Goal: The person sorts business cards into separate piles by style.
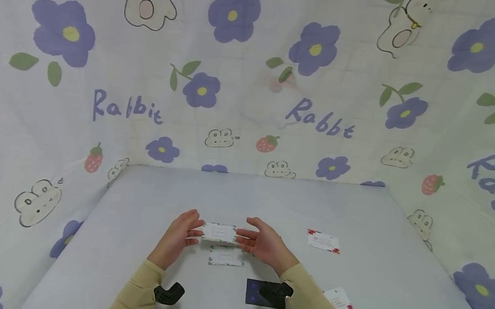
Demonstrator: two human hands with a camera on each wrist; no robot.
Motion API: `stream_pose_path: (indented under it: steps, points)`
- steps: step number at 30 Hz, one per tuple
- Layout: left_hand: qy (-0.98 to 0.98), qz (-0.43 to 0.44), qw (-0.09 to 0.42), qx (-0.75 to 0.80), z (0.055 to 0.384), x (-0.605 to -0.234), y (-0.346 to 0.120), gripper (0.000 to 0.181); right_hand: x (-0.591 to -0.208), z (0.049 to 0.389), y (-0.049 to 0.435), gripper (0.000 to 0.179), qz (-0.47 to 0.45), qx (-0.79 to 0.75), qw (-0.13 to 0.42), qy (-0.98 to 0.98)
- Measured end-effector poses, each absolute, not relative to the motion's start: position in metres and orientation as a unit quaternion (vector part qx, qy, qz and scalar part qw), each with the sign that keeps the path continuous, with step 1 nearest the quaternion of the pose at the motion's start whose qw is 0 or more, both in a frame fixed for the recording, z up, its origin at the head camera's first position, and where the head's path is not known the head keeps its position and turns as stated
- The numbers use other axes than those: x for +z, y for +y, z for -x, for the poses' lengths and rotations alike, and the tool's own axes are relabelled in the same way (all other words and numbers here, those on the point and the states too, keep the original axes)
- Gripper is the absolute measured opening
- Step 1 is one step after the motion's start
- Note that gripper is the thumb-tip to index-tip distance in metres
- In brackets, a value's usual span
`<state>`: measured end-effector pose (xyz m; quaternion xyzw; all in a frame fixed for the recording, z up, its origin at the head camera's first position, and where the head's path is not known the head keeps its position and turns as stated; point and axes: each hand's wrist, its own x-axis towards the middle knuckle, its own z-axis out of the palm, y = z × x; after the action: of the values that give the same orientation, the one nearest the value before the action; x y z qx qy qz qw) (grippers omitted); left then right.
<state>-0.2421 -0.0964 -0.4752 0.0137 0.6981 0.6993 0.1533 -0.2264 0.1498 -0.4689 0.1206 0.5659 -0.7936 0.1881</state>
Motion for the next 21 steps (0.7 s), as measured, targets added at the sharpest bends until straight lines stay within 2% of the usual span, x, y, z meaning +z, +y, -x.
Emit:
stream_pose_path:
  steps: [11,21]
  points:
    - [0.694,-0.030,0.168,0.700,0.232,-0.477,-0.082,0.066,-0.471,0.211,0.166,0.064,-0.109,-0.783,0.177,0.586]
    - [0.715,-0.046,0.158,0.680,0.227,-0.477,-0.074,0.062,-0.475,0.202,0.175,0.069,-0.086,-0.758,0.176,0.622]
